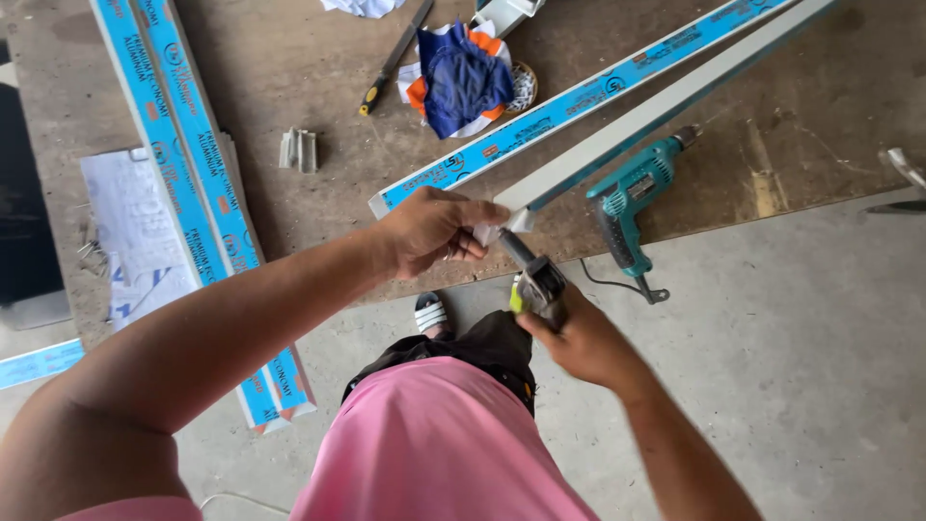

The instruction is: Assembling aluminum window or door frames by drilling holes and fastening components with a rivet gun.

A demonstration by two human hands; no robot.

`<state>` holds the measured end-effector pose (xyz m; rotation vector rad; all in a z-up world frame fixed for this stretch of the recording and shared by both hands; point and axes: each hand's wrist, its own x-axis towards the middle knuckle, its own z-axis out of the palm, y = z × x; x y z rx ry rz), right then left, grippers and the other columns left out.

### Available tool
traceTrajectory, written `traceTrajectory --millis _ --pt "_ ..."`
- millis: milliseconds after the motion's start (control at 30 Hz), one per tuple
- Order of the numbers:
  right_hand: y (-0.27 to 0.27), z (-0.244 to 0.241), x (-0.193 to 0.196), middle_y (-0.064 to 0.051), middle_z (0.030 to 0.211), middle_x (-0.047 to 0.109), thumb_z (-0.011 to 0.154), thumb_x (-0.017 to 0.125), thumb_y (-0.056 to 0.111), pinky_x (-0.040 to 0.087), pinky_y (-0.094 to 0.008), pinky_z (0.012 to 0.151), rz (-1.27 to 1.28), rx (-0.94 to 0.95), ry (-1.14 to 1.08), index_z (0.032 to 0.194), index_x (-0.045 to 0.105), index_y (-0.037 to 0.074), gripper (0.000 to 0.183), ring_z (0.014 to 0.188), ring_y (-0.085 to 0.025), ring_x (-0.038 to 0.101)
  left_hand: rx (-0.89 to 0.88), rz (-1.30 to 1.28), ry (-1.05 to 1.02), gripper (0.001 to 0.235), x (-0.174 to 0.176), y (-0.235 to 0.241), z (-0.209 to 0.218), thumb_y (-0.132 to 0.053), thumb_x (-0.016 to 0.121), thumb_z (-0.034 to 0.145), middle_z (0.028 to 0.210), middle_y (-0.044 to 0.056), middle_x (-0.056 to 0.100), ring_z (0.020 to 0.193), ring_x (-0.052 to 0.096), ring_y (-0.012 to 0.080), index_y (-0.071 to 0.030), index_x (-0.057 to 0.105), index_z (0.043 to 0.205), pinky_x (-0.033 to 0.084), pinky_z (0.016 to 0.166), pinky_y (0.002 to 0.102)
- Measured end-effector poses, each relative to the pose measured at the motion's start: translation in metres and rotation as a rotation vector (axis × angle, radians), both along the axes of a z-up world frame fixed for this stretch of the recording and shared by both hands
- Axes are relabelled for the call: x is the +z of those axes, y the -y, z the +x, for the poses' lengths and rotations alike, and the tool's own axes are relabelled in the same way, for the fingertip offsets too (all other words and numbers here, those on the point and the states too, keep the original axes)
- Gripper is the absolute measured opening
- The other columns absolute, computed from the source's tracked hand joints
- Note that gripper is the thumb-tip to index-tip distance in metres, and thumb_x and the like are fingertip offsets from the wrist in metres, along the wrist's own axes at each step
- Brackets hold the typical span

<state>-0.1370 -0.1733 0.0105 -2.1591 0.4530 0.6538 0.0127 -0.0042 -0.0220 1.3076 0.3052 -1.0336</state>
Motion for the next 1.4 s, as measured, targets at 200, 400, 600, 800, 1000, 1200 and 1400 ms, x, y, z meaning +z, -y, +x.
traceTrajectory --millis 200,400,600,800,1000,1200,1400 --pt "0.011 -0.032 -0.132 -0.024 0.120 0.065 0.099 0.068 0.026 0.047 -0.056 0.104 0.505 -0.063 0.405 0.126 0.063 -0.004 0.041 0.123 -0.037 0.060 0.025 -0.005 -0.012 0.028 -0.002 0.000 0.001 -0.014 0.089 0.071 0.067 0.014 0.060 0.051 0.071 0.0242 0.006 0.070 0.076 0.065 0.058 0.035" --pt "-0.009 -0.010 -0.138 -0.007 0.045 0.059 0.092 0.079 0.017 0.045 -0.022 0.034 0.514 -0.308 0.513 0.079 0.061 0.006 0.025 0.032 -0.015 0.057 0.033 -0.055 -0.043 0.030 -0.004 0.004 -0.002 -0.017 0.088 0.070 0.067 0.018 0.065 0.051 0.071 0.0255 0.007 0.071 0.077 0.065 0.058 0.038" --pt "-0.009 -0.003 -0.129 -0.008 0.052 0.065 0.088 0.081 0.021 0.053 -0.026 0.045 0.339 -0.139 0.603 0.091 0.069 0.007 0.020 0.045 -0.015 0.068 0.046 -0.050 -0.015 0.031 -0.011 -0.006 0.006 -0.019 0.089 0.071 0.067 0.018 0.066 0.052 0.072 0.0251 0.005 0.070 0.077 0.066 0.060 0.038" --pt "0.008 0.008 -0.016 -0.033 0.145 0.046 0.095 0.062 0.040 0.047 -0.065 0.110 0.043 0.178 -0.140 0.141 0.046 0.002 0.062 0.125 -0.054 0.056 0.004 -0.043 -0.030 0.029 -0.018 -0.012 0.005 -0.018 0.087 0.071 0.069 0.017 0.068 0.054 0.073 0.0255 0.004 0.071 0.080 0.066 0.062 0.038" --pt "0.011 -0.026 -0.142 -0.012 0.092 0.065 0.078 0.092 0.025 0.053 -0.041 0.088 0.145 -0.075 0.787 0.118 0.056 0.004 0.058 0.085 -0.027 0.068 0.000 -0.048 0.046 0.029 -0.030 -0.013 -0.002 -0.015 0.088 0.071 0.069 0.013 0.060 0.054 0.071 0.0241 0.005 0.069 0.079 0.065 0.064 0.037" --pt "0.086 -0.077 -0.056 0.004 0.108 0.079 0.076 0.080 0.051 0.052 -0.039 0.081 -0.244 -0.160 -0.200 0.108 0.071 0.024 0.043 0.096 -0.024 0.076 -0.454 0.508 1.375 0.019 -0.207 -0.062 -0.016 -0.022 0.075 0.083 0.101 0.016 0.060 0.094 0.061 0.0381 -0.005 0.072 0.090 0.055 0.073 0.052" --pt "0.174 -0.094 -0.041 0.003 0.095 0.075 0.104 0.052 0.049 0.051 -0.030 0.070 -0.634 0.358 -1.015 0.107 0.071 0.020 0.036 0.080 -0.015 0.071 -0.661 0.944 1.291 0.060 -0.173 -0.048 -0.006 -0.059 0.071 0.088 0.129 0.015 0.064 0.111 0.058 0.0431 -0.013 0.068 0.126 0.055 0.078 0.058"
